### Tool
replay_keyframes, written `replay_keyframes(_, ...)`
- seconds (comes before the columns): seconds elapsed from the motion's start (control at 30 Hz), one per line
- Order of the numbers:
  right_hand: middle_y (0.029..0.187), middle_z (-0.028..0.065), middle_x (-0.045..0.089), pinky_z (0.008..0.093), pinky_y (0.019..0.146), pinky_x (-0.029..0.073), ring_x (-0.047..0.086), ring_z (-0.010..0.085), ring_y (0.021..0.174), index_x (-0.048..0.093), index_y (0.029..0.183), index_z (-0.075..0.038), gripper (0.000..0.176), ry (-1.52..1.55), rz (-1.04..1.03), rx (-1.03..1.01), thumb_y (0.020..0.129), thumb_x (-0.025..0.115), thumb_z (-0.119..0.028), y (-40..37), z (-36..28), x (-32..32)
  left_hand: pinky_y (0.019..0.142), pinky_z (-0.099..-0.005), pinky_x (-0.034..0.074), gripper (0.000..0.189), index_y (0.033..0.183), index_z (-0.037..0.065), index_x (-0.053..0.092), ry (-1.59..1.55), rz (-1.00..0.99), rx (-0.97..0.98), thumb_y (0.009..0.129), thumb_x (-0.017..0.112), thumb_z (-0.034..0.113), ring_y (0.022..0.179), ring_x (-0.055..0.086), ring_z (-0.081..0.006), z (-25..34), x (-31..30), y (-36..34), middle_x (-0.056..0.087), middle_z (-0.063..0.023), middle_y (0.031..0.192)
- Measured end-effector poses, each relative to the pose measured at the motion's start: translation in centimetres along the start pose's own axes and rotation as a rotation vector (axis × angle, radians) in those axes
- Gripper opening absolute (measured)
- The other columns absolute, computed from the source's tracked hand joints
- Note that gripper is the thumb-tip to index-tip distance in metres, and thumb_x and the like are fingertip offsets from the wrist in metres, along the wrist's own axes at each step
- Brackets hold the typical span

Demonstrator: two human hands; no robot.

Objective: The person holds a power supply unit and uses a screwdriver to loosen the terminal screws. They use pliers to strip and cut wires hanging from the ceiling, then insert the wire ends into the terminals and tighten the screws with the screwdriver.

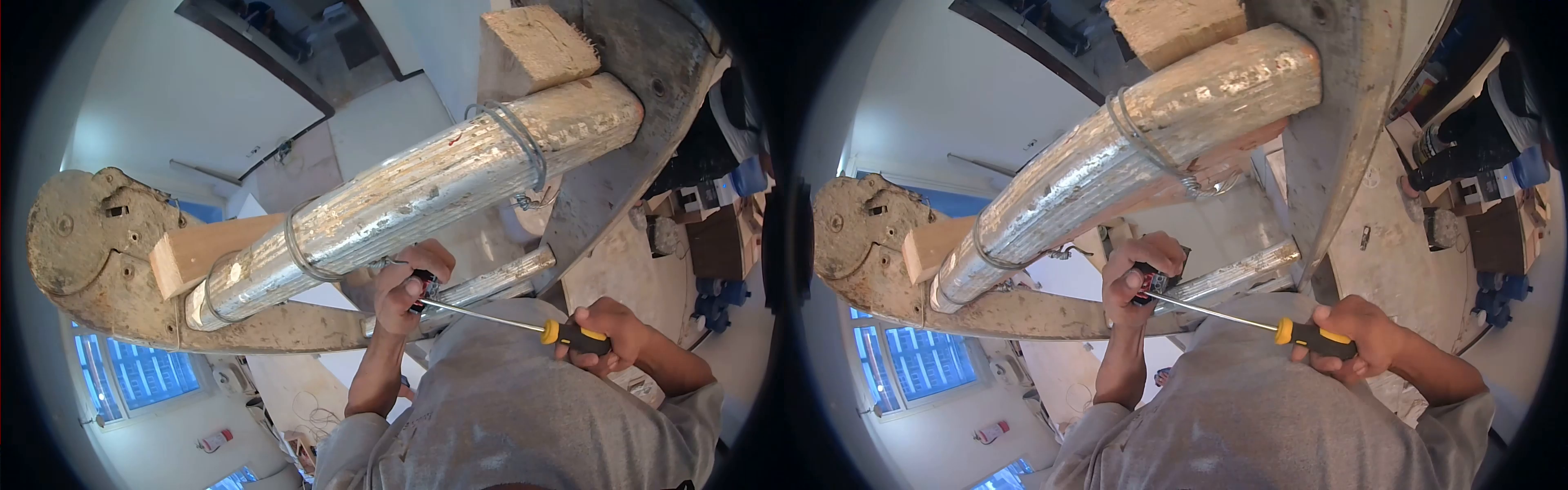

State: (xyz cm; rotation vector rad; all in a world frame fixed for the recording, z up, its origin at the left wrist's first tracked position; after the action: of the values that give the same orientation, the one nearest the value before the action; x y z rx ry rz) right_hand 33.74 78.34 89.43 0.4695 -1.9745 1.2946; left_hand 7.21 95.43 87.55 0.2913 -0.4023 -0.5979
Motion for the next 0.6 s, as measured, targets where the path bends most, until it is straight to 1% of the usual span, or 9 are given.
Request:
replay_keyframes(0.03,0.066,0.0066,0.053,0.0249,0.037,0.033,0.039,0.0099,0.041,0.066,0.114,0.012,0.061,0.000,0.004,0.008,0.109,0.045,-0.045,-0.3,-0.1,0.7,0.066,-0.0379,0.041,0.042,0.093,-0.002,0.062,-0.004,0.008,-0.002,0.097,0.057,0.039,0.073,0.054,-0.0259,0.1,-0.1,0.1,0.060,-0.0197,0.080)
replay_keyframes(0.1,0.066,0.0060,0.056,0.0288,0.046,0.039,0.048,0.0140,0.048,0.071,0.108,0.006,0.052,-0.723,0.256,-0.401,0.105,0.055,-0.043,-1.3,-1.8,1.5,0.068,-0.0380,0.041,0.043,0.093,-0.002,0.062,0.077,-0.046,-0.057,0.097,0.057,0.040,0.074,0.055,-0.0260,0.5,-0.2,0.3,0.060,-0.0196,0.081)
replay_keyframes(0.13,0.066,0.0060,0.056,0.0288,0.046,0.039,0.048,0.0140,0.048,0.071,0.108,0.006,0.052,-0.733,0.251,-0.396,0.105,0.055,-0.043,-0.9,-1.6,1.2,0.068,-0.0380,0.041,0.043,0.093,-0.002,0.062,0.080,-0.035,-0.051,0.097,0.057,0.040,0.074,0.055,-0.0260,0.6,-0.3,0.3,0.060,-0.0196,0.081)
replay_keyframes(0.2,0.069,0.0066,0.058,0.0306,0.054,0.043,0.056,0.0170,0.057,0.073,0.109,0.002,0.046,-1.396,0.393,-1.020,0.097,0.069,-0.043,-1.1,-2.7,2.0,0.071,-0.0384,0.043,0.043,0.095,-0.001,0.062,0.180,-0.046,-0.055,0.097,0.055,0.041,0.075,0.055,-0.0256,0.9,-0.5,0.4,0.061,-0.0190,0.082)
replay_keyframes(0.33,0.076,0.0103,0.062,0.0303,0.058,0.046,0.062,0.0192,0.067,0.072,0.111,0.003,0.052,-1.423,0.397,-1.036,0.083,0.084,-0.040,-1.3,-4.9,3.6,0.073,-0.0387,0.044,0.052,0.097,0.000,0.061,-0.047,0.042,0.044,0.103,0.046,0.048,0.075,0.055,-0.0247,1.2,-0.1,0.6,0.061,-0.0172,0.082)
replay_keyframes(0.4,0.085,0.0080,0.065,0.0285,0.064,0.046,0.062,0.0166,0.074,0.071,0.114,0.004,0.057,-1.361,0.422,-1.250,0.080,0.088,-0.040,-0.8,-5.3,4.2,0.075,-0.0394,0.045,0.071,0.099,0.001,0.061,-0.208,0.470,0.101,0.105,0.031,0.064,0.074,0.055,-0.0239,1.1,-1.0,-0.3,0.060,-0.0154,0.080)
replay_keyframes(0.5,0.089,0.0051,0.065,0.0273,0.067,0.047,0.061,0.0129,0.078,0.068,0.120,0.004,0.065,-0.866,0.452,-1.300,0.080,0.089,-0.044,0.1,-4.6,2.5,0.075,-0.0405,0.045,0.086,0.100,0.001,0.062,0.007,0.481,0.137,0.100,0.021,0.077,0.074,0.054,-0.0237,1.0,-2.1,-1.1,0.060,-0.0148,0.080)
replay_keyframes(0.57,0.090,0.0035,0.064,0.0252,0.068,0.047,0.060,0.0101,0.079,0.065,0.125,0.003,0.065,-0.768,0.436,-1.362,0.089,0.080,-0.049,0.4,-3.4,2.4,0.073,-0.0417,0.046,0.087,0.100,0.002,0.062,-0.007,0.486,0.143,0.099,0.020,0.078,0.073,0.054,-0.0234,1.3,-2.1,-1.0,0.060,-0.0152,0.080)
replay_keyframes(0.6,0.090,0.0042,0.064,0.0246,0.070,0.048,0.061,0.0102,0.079,0.064,0.125,0.003,0.063,-0.585,0.374,-1.179,0.092,0.075,-0.049,0.5,-2.7,1.9,0.073,-0.0421,0.046,0.085,0.100,0.002,0.062,0.023,0.399,0.182,0.101,0.019,0.076,0.074,0.055,-0.0234,1.6,-2.0,-0.7,0.061,-0.0152,0.081)
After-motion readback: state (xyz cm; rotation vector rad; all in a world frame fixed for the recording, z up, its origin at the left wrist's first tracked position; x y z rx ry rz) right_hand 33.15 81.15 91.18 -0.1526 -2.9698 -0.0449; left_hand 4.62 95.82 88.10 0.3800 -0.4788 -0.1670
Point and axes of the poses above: each hand's wrist, its own y-axis towards the middle knuckle, its own x-axis out of the palm, z = x × y, the point moved 4 cm from there along y, towards the middle knuckle
